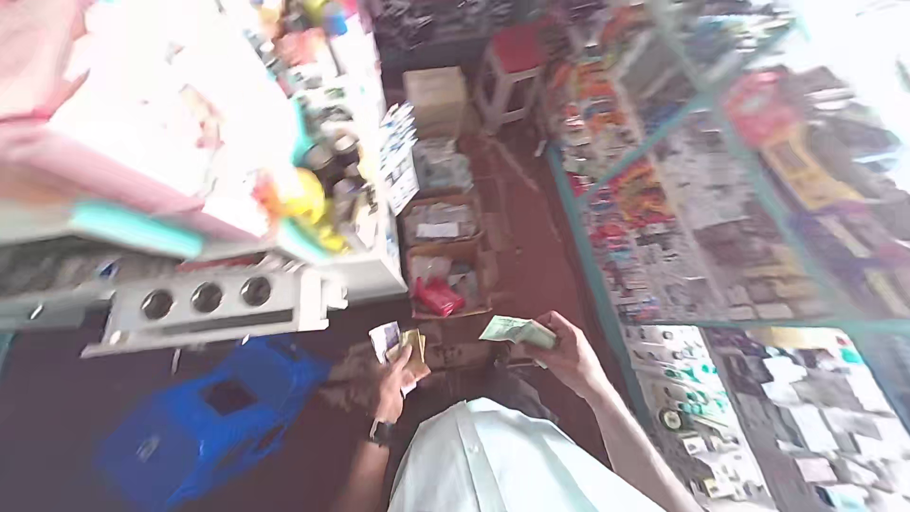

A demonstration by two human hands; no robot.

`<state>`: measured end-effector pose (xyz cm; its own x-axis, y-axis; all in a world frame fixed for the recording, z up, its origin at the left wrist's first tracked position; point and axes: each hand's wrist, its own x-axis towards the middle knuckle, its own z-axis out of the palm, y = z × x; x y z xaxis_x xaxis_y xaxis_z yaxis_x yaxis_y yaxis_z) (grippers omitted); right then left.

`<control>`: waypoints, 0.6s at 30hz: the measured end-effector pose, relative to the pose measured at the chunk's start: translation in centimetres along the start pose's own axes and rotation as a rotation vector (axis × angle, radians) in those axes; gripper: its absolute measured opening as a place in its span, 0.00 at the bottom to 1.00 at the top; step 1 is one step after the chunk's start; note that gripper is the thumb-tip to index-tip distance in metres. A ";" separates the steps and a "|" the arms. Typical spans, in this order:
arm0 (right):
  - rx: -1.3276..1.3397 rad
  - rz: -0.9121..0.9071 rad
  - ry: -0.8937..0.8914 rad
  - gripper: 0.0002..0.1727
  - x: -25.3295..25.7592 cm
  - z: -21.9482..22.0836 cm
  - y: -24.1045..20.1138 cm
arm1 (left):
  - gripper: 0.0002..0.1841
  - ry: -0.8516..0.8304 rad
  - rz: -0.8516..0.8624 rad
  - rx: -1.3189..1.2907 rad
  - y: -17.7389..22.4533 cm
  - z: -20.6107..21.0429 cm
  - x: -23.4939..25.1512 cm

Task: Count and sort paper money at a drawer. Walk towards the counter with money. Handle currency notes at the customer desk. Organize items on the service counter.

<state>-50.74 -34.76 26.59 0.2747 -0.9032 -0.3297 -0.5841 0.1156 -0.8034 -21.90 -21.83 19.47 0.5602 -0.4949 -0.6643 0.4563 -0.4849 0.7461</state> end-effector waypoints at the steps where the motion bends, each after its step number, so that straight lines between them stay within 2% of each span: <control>1: -0.013 0.039 0.059 0.21 0.1 -2.5 1.8 | 0.37 -0.021 0.020 0.030 -0.2 3.3 -0.6; 4: -0.026 0.026 0.209 0.14 0.9 -10.7 8.1 | 0.34 -0.088 0.042 0.053 -0.9 13.7 -1.2; 6: 0.010 -0.008 0.301 0.14 0.6 -16.3 11.7 | 0.32 -0.159 0.016 0.055 -1.2 20.5 -2.1; 9: 0.023 0.113 0.452 0.23 0.9 -25.2 12.4 | 0.33 -0.276 -0.023 0.112 0.4 31.4 -4.1; 10: 0.012 0.154 0.500 0.24 1.3 -27.8 12.2 | 0.34 -0.320 -0.029 0.146 1.1 34.7 -4.6; 12: -0.011 0.128 0.573 0.19 2.7 -31.7 12.9 | 0.34 -0.419 -0.009 0.176 2.6 40.6 -4.7; 14: 0.156 0.008 0.577 0.15 5.5 -34.3 14.8 | 0.32 -0.496 0.022 0.164 4.1 45.7 -3.4; 16: 0.483 -0.146 0.554 0.13 9.5 -35.9 16.0 | 0.29 -0.525 0.019 0.153 6.0 50.5 -1.3; 18: 0.791 -0.208 0.584 0.12 14.5 -37.4 16.2 | 0.27 -0.545 0.000 0.131 7.7 55.1 1.6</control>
<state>-84.78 -61.46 27.36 -0.2278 -0.9735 -0.0213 0.1661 -0.0173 -0.9860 -55.61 -66.12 21.61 0.1065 -0.7792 -0.6177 0.3467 -0.5532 0.7575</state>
